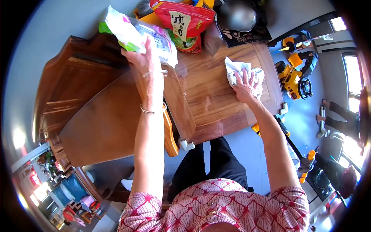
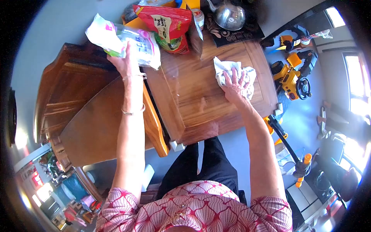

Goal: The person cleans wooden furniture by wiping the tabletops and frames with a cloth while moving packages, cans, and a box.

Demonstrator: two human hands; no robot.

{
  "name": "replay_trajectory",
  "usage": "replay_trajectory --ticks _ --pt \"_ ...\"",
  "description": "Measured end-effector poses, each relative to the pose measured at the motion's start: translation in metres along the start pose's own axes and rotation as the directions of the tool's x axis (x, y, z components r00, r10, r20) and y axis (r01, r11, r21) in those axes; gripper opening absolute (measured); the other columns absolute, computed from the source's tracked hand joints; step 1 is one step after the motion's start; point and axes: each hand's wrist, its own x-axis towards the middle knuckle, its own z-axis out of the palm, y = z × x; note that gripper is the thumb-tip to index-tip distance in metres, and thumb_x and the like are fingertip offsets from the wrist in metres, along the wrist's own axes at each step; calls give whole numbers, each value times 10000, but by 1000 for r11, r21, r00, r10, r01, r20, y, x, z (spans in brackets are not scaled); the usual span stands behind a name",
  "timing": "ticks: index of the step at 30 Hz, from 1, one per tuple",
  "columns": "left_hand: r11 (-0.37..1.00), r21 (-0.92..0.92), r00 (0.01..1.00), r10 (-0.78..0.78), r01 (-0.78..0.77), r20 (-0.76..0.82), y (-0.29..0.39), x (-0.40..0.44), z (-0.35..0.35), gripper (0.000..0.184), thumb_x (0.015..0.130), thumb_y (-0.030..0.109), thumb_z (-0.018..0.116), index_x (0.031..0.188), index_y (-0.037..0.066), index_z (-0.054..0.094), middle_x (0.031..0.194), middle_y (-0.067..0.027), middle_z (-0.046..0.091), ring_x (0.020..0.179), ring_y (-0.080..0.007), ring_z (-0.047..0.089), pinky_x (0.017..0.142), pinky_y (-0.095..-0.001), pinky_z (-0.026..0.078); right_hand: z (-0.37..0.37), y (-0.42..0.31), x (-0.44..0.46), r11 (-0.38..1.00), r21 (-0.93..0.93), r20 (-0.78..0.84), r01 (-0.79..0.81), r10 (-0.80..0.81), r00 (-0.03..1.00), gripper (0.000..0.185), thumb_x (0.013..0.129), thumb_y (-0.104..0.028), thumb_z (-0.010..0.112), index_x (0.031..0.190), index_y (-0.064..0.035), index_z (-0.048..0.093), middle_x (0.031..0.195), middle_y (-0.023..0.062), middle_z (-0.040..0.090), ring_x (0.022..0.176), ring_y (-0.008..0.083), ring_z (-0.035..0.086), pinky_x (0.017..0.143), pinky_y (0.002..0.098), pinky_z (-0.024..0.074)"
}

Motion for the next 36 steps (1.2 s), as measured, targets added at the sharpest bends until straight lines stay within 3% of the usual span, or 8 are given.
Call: replay_trajectory --ticks 3,4,8,15,22,27,32,36 --pt "985 -172 992 -35 13 -125 12 14 2 806 704 46 752 1292 -9 202 1196 -207 434 1051 -275 541 846 -381 517 -2 -2 0 1000 -24 0 -7 7 1000 651 860 -363 551 1418 -318 218 1517 76 50 1365 445 -14 1021 671 32" --pt "954 -287 990 -118 91 -81 15 15 0 981 699 54 752 1383 -4 52 1273 -222 365 1096 -275 481 869 -403 481 -3 -2 -1 1000 -20 0 1 -1 1000 649 859 -360 552 1416 -316 222 1516 81 56 1364 448 -8 1021 671 30" --pt "894 -396 961 -262 209 -84 17 22 -8 468 727 37 720 1145 -24 519 1057 -140 610 872 -241 631 750 -389 542 -2 1 -1 1000 4 -9 16 -16 1000 645 857 -360 555 1413 -311 230 1515 85 58 1362 453 0 1017 676 35" --pt "849 -470 932 -339 242 -132 23 5 -44 288 800 110 683 1050 -11 604 1067 -146 631 881 -264 646 740 -401 549 4 2 2 1000 -6 -41 20 -20 999 608 859 -373 549 1396 -331 268 1515 69 52 1365 438 -18 1010 687 59" --pt "901 -346 947 -310 264 -86 41 -39 -121 358 886 149 579 1158 -77 523 1108 -196 595 966 -298 620 808 -452 528 2 4 0 999 8 -30 37 -36 999 640 856 -365 556 1408 -333 234 1518 79 41 1364 446 -19 1007 690 29" --pt "941 -171 933 -319 292 -164 78 -46 -217 386 891 243 583 1053 -107 582 906 -167 649 762 -240 652 700 -346 534 6 4 1 999 -21 -83 44 -46 995 613 861 -366 550 1398 -330 255 1512 75 62 1367 434 -19 1011 690 46" --pt "946 -180 933 -302 268 -198 105 -33 -311 452 922 292 520 1192 -70 500 1174 -166 562 1058 -253 558 905 -375 441 -3 -6 1 987 -162 7 0 2 1000 659 847 -329 561 1412 -300 225 1513 65 42 1366 437 -26 1008 695 58" --pt "975 -65 899 -223 214 -378 70 -14 -342 392 860 213 633 1100 -88 559 1045 -140 625 903 -217 621 790 -332 498 3 1 6 989 -148 -16 23 -25 1000 666 843 -336 564 1410 -283 219 1506 76 36 1358 450 2 996 710 96"
